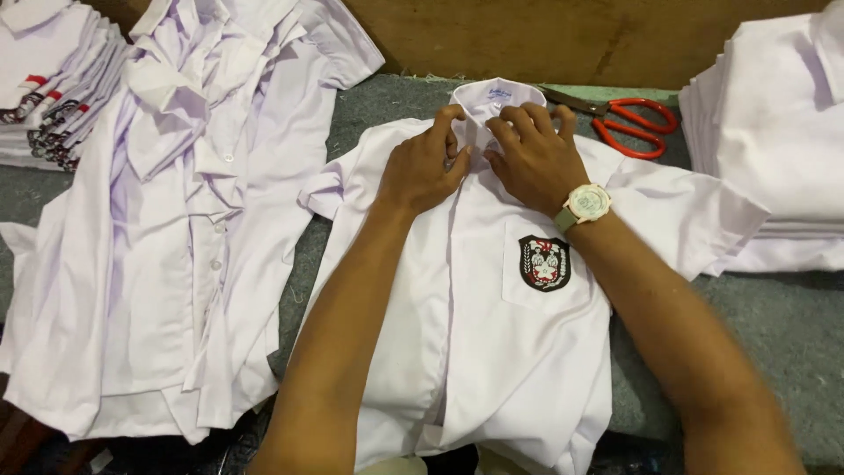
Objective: Inspecting a white shirt for loose threads, trimming them with scissors, and buttoning the collar.
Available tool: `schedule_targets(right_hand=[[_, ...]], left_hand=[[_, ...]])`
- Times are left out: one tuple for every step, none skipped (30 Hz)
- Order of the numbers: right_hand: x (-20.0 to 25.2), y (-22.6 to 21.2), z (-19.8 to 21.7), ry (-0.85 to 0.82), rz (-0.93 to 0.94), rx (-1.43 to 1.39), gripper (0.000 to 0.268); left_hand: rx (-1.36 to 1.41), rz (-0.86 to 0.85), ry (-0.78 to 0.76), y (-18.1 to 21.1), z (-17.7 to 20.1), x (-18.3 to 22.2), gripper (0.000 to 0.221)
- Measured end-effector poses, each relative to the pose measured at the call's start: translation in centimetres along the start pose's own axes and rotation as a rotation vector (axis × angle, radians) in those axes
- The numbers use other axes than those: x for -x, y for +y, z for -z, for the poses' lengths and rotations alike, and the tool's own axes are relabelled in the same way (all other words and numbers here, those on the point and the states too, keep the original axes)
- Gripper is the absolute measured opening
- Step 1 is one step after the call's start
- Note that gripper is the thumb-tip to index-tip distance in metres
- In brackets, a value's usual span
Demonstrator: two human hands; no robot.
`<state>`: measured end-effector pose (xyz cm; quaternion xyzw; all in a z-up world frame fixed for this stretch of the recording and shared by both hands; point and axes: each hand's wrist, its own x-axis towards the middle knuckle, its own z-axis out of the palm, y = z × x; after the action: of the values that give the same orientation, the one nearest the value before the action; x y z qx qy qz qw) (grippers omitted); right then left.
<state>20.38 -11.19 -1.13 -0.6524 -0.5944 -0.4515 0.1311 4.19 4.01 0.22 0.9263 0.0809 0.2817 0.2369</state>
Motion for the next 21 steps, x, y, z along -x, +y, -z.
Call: schedule_targets(right_hand=[[0.0, -0.2, 0.7, -0.033, 0.002, -0.001, 0.03], [-0.8, -0.1, 1.2, -0.053, 0.013, 0.0, 0.029], [-1.6, -0.3, 1.6, -0.045, 0.018, 0.015, 0.029], [-1.3, -0.7, 2.5, -0.15, -0.072, -0.022, 0.023], [-0.9, -1.1, 3.3, -0.252, -0.165, -0.06, 0.018], [-0.6, -1.4, 3.7, -0.256, -0.169, -0.048, 0.018], [-0.3, -1.6, 4.1, -0.285, -0.236, -0.088, 0.019], [-0.2, -1.7, 4.5, -0.309, -0.3, -0.125, 0.02], [0.1, -1.7, 5.1, -0.309, -0.301, -0.11, 0.02], [0.4, -1.9, 5.5, -0.295, -0.335, -0.176, 0.018], [0.7, -2.0, 5.9, -0.28, -0.368, -0.242, 0.017], [0.8, -1.8, 6.2, -0.282, -0.367, -0.238, 0.017], [0.9, -1.6, 6.4, -0.262, -0.375, -0.257, 0.018], [1.1, -1.6, 6.5, -0.242, -0.384, -0.283, 0.019], [1.1, -1.7, 7.1, -0.245, -0.383, -0.286, 0.019], [0.9, -1.9, 7.5, -0.205, -0.378, -0.336, 0.019], [0.6, -2.0, 8.0, -0.165, -0.372, -0.387, 0.019], [0.8, -2.1, 7.6, -0.16, -0.36, -0.395, 0.019], [0.9, -2.2, 7.2, -0.162, -0.367, -0.427, 0.019], [1.4, -2.1, 7.1, -0.165, -0.384, -0.45, 0.018], [1.4, -2.2, 7.4, -0.161, -0.381, -0.451, 0.018]], left_hand=[[0.005, 0.016, -0.007, 0.1, 0.0, 0.2, 0.039], [0.002, 0.028, 0.001, -0.1, 0.4, 0.0, 0.035], [0.003, 0.014, 0.012, -0.3, 1.1, -0.3, 0.035], [0.035, 0.032, 0.007, -0.3, 1.0, -0.2, 0.03], [0.067, 0.051, 0.002, -0.2, 0.8, -0.2, 0.025], [0.075, 0.041, 0.0, -0.3, 0.7, -0.1, 0.025], [0.092, 0.067, -0.004, -0.4, 0.7, 0.0, 0.02], [0.108, 0.09, -0.004, -0.4, 0.7, -0.1, 0.015], [0.116, 0.078, -0.002, -0.7, 0.6, -0.3, 0.015], [0.118, 0.13, -0.029, -1.0, 0.6, -0.3, 0.014], [0.12, 0.183, -0.056, -1.3, 0.4, -0.4, 0.013], [0.125, 0.181, -0.055, -0.5, 1.2, -0.3, 0.013], [0.11, 0.229, -0.121, 0.4, 1.9, -0.2, 0.016], [0.091, 0.281, -0.189, 1.1, 2.6, 0.1, 0.019], [0.091, 0.285, -0.19, 2.2, 3.1, 0.1, 0.019], [0.054, 0.341, -0.277, 3.2, 3.6, 0.3, 0.025], [0.019, 0.396, -0.366, 4.3, 4.3, 0.6, 0.032], [0.015, 0.405, -0.354, 4.5, 4.3, 0.6, 0.032], [0.023, 0.433, -0.412, 4.9, 4.3, 0.7, 0.04], [0.034, 0.452, -0.479, 5.4, 4.1, 0.5, 0.05], [0.031, 0.451, -0.474, 4.9, 3.3, 0.6, 0.05]])
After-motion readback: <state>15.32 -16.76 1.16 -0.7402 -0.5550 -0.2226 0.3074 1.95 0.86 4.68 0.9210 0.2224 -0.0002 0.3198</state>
